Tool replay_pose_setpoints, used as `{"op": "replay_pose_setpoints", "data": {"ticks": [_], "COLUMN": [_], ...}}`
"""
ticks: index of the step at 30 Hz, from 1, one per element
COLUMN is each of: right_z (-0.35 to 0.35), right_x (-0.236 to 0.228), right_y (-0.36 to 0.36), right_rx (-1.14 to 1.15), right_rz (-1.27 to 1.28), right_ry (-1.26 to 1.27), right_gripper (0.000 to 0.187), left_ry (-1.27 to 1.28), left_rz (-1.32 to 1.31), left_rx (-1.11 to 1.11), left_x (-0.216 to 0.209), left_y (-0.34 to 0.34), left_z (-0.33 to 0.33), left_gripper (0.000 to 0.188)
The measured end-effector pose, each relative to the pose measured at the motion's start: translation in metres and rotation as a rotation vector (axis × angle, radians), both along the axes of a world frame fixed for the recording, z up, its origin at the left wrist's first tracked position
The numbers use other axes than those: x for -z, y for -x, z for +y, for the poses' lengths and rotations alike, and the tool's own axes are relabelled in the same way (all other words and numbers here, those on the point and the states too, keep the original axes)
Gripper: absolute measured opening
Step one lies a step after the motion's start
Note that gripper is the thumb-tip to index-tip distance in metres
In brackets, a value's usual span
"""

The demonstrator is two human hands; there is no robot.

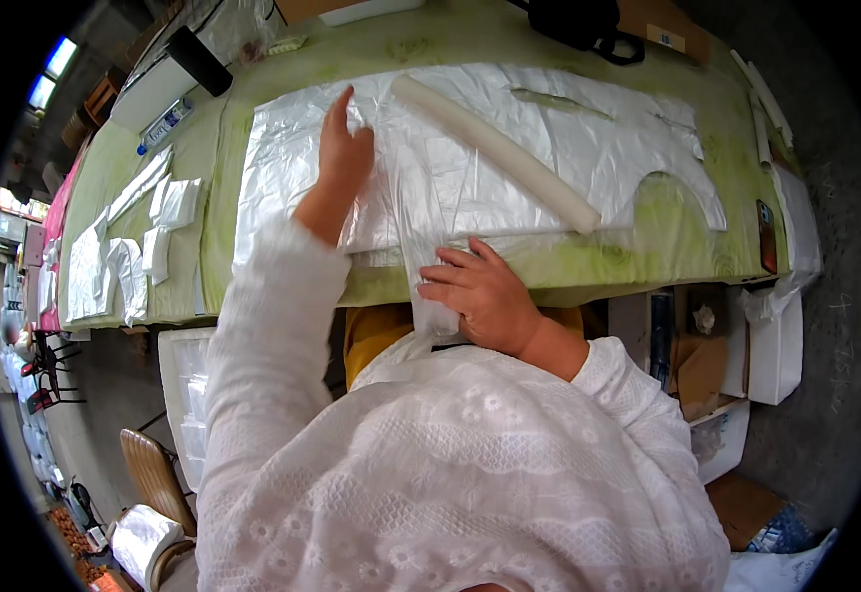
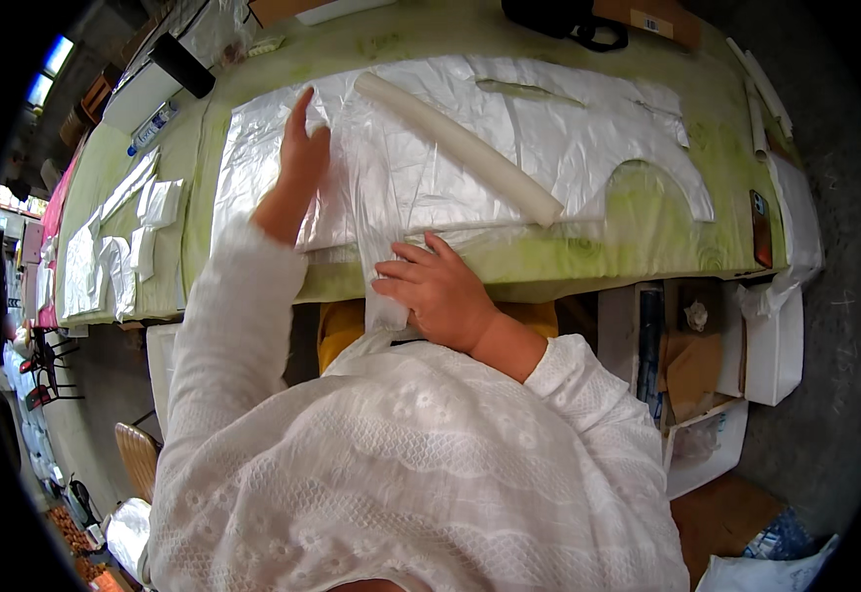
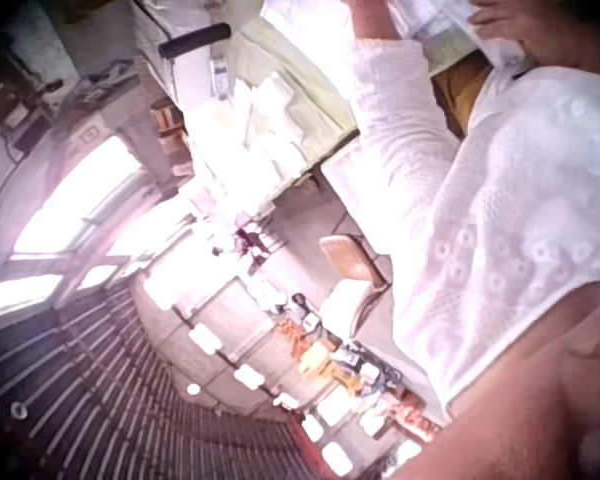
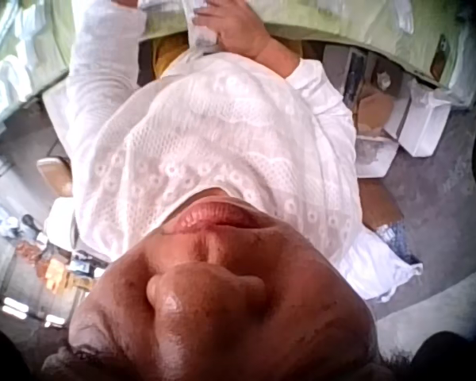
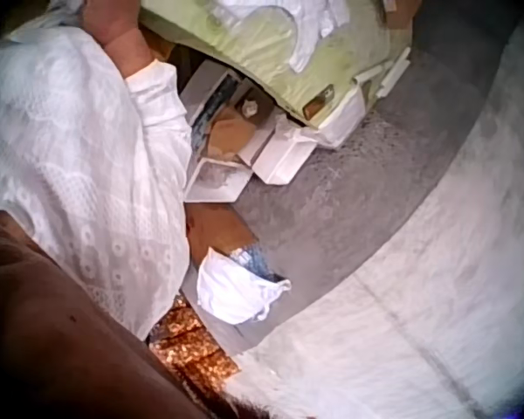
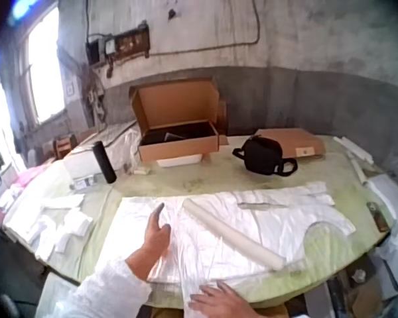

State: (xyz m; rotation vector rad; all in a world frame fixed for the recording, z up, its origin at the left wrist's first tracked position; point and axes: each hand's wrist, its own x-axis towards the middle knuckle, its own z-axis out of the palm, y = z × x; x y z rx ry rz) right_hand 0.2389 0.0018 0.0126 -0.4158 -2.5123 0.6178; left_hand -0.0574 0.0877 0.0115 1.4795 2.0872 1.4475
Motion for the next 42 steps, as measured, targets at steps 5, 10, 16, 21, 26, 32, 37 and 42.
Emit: {"op": "replay_pose_setpoints", "data": {"ticks": [5, 10, 16, 21, 26, 32, 37, 42], "right_z": [0.001, 0.005, 0.020, 0.046, 0.070, 0.087, 0.091, 0.084], "right_x": [-0.003, -0.008, -0.009, -0.014, -0.029, -0.031, -0.029, -0.030], "right_y": [0.004, 0.016, 0.017, 0.021, 0.052, 0.070, 0.079, 0.078], "right_rx": [0.047, -0.025, 0.004, 0.124, 0.434, 0.429, 0.393, 0.466], "right_rz": [0.076, 0.237, 0.211, 0.073, -0.151, -0.408, -0.474, -0.405], "right_ry": [0.186, 0.229, 0.091, 0.329, 0.769, 0.629, 0.487, 0.509], "right_gripper": [0.034, 0.028, 0.021, 0.013, 0.030, 0.034, 0.033, 0.034], "left_ry": [0.065, 0.329, 0.230, 0.153, 0.086, 0.166, 0.083, 0.344], "left_rz": [0.289, 0.531, 0.425, 0.213, 0.283, 0.423, 0.516, 0.591], "left_rx": [0.628, 0.563, 0.470, 0.399, 0.166, 0.104, 0.237, 0.334], "left_x": [-0.019, -0.026, -0.005, 0.005, 0.002, 0.000, -0.010, 0.000], "left_y": [-0.048, -0.074, -0.078, -0.070, -0.076, -0.075, -0.081, -0.087], "left_z": [-0.134, -0.155, -0.152, -0.146, -0.139, -0.129, -0.123, -0.111], "left_gripper": [0.081, 0.067, 0.046, 0.022, 0.017, 0.019, 0.058, 0.096]}}
